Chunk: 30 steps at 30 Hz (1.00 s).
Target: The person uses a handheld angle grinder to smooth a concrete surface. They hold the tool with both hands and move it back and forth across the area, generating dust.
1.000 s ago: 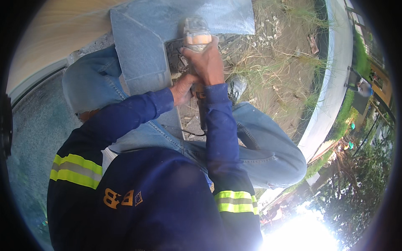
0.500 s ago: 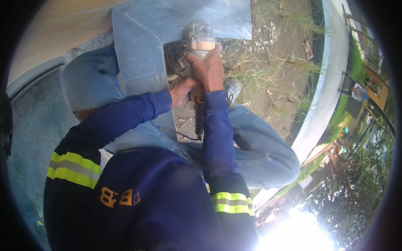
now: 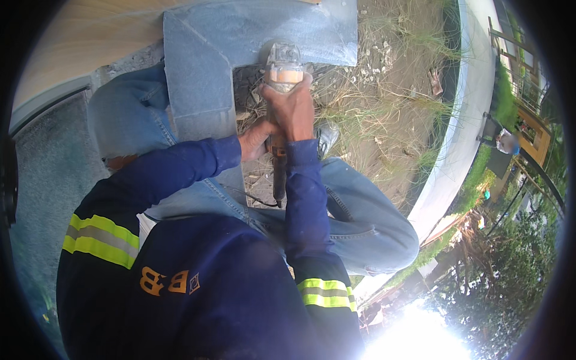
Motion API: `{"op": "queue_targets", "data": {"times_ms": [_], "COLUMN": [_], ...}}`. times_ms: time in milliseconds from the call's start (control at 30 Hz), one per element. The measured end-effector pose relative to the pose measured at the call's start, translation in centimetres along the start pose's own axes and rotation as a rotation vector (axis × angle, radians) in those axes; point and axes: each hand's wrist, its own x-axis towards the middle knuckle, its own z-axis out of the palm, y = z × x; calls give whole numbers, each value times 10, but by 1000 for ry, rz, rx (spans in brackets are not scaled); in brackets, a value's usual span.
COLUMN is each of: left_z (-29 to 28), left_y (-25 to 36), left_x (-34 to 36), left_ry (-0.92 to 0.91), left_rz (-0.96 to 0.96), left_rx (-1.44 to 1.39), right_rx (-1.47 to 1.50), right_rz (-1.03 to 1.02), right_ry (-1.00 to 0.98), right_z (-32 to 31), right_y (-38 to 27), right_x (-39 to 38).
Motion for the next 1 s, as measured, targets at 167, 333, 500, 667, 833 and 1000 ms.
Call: {"op": "queue_targets", "data": {"times_ms": [167, 333, 500, 667, 833, 1000], "left_z": [-14, -8, 6, -3, 2, 5], "left_y": [1, 9, -10, -3, -3, -15], "left_x": [-9, 6, -20, -24, -12, -32], "left_ry": [26, -24, 45, 97, 25, 65], "left_rz": [29, 39, -8, 69, -2, 97], "left_rx": [28, -29, -51, -113, -43, -96], "right_rx": [-53, -50, -18, -63, 49, 35], "right_rz": [-71, 15, -24, -38, 37, -36], "right_ry": [-97, -43, -42, -135, -73, -119], "right_z": [15, 5, 7, 19, 4, 16], "right_y": [-11, -14, 0, -21, -10, -5], "right_x": [1, 15, -16, -11, -6, -22]}}
